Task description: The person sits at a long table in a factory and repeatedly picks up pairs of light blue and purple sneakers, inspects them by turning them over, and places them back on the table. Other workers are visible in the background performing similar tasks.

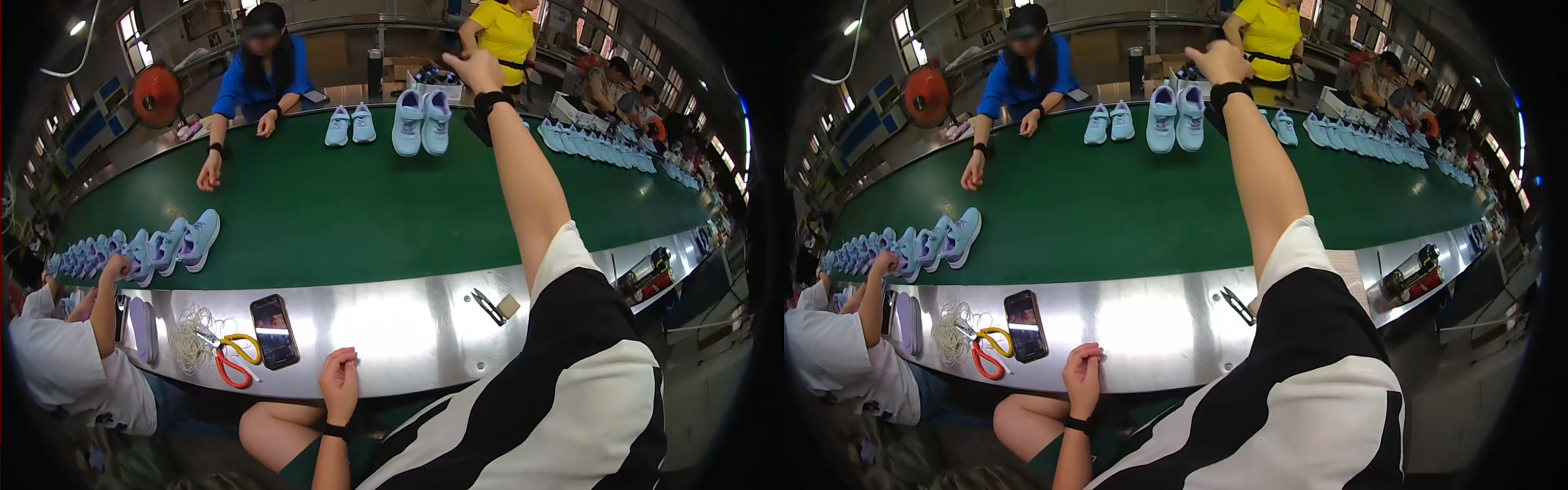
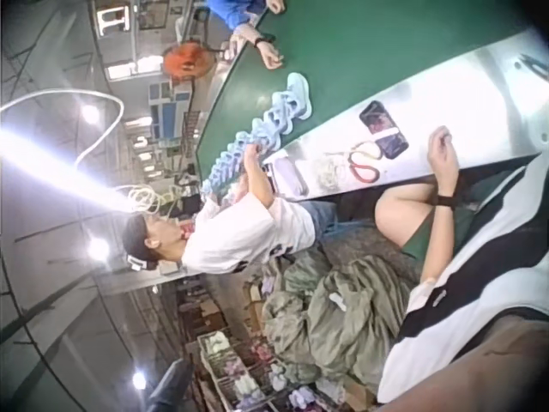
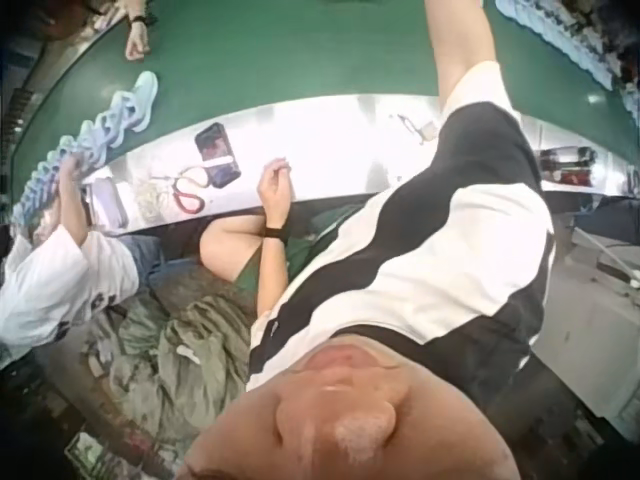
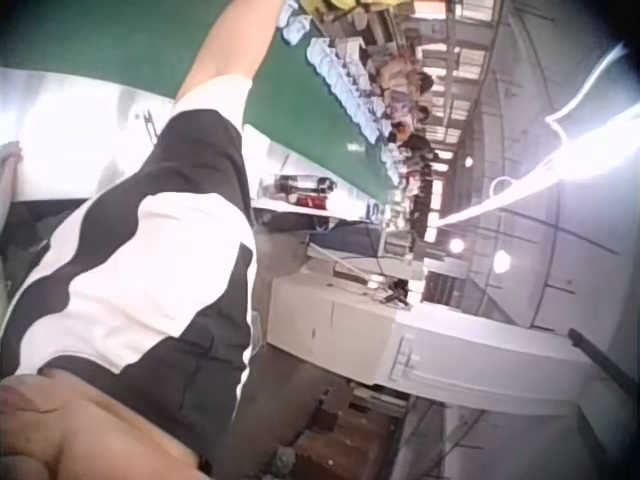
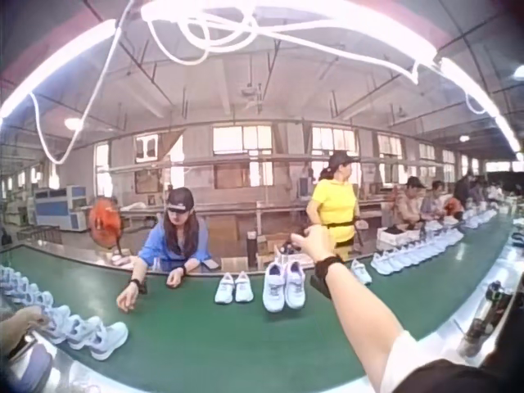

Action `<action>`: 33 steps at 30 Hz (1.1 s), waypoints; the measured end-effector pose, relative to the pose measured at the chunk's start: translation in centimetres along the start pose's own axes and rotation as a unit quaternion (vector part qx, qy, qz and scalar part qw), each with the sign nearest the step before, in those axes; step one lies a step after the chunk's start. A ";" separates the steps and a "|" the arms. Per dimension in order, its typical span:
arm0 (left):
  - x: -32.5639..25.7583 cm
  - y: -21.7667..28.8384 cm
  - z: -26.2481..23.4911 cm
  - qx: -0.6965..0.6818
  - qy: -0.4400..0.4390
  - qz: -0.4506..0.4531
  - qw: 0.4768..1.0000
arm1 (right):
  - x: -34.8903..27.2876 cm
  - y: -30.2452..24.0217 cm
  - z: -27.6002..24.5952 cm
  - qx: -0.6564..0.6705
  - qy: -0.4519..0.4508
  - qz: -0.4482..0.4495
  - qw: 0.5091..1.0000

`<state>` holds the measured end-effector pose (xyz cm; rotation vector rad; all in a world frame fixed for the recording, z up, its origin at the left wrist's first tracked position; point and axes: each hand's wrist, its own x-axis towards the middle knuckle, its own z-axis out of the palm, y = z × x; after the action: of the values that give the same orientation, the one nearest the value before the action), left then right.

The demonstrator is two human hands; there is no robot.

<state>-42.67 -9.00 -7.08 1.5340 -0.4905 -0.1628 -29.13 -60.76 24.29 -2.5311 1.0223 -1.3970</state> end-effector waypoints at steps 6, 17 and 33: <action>-0.6 -0.3 0.0 -0.009 0.024 -0.004 1.000 | -13.6 -7.4 -4.8 0.269 -0.218 -0.200 0.917; -0.2 1.1 0.2 0.051 0.000 0.032 0.998 | -36.6 -9.8 -16.4 0.523 -0.308 -0.177 0.775; -0.1 1.0 0.2 0.062 -0.004 0.026 0.998 | -38.5 -22.2 -23.2 0.924 -0.344 0.000 0.168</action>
<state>-43.03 -9.06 -6.08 1.6407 -0.5550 -0.0992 -49.69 -15.44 17.99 -0.5424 -0.7866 -0.2099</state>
